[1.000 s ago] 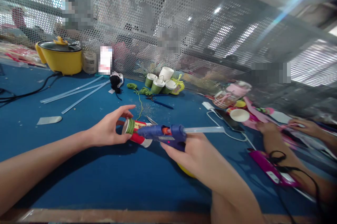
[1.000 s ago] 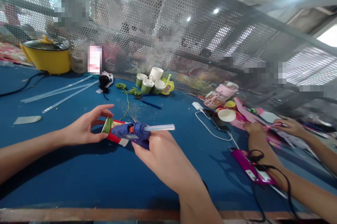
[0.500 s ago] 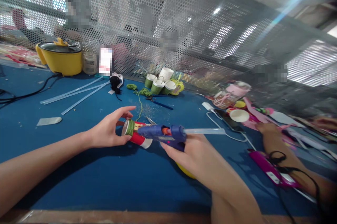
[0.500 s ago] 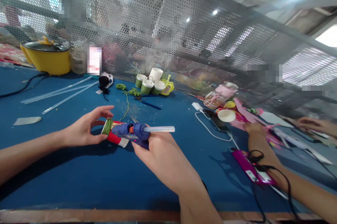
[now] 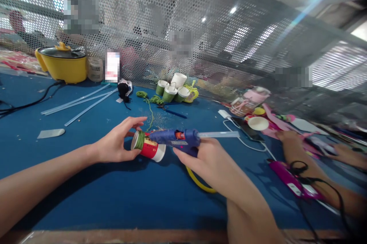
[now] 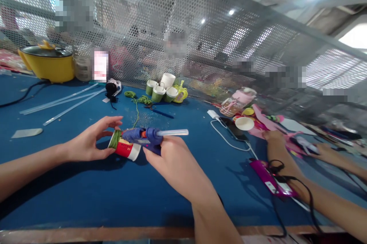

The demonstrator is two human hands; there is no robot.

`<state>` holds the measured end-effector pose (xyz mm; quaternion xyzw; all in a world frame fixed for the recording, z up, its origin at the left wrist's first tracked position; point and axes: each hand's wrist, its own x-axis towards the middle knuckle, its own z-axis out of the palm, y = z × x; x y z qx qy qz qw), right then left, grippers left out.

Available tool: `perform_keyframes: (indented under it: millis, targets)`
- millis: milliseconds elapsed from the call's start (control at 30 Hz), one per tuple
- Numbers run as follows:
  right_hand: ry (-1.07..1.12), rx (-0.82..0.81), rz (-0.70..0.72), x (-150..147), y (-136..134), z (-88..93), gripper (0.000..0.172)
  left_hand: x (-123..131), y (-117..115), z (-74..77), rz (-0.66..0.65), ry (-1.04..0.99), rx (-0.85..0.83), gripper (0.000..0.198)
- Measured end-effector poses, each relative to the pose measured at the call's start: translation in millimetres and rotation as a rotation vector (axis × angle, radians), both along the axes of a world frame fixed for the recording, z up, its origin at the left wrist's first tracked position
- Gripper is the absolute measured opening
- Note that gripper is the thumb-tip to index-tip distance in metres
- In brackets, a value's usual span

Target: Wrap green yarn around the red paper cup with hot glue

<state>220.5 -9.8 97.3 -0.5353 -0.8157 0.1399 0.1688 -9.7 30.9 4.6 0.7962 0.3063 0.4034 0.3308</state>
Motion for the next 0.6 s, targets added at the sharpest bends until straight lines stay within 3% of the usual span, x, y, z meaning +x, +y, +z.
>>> perform_keyframes:
  millis: [500,600]
  targets:
    - [0.036,0.002,-0.025,-3,10,-4.0,0.015,1,-1,2.2,-0.025,0.022,0.067,0.071]
    - [0.097,-0.017,-0.094,-3,17,-4.8,0.014,0,0,1.9,-0.024,0.026,0.082,0.071]
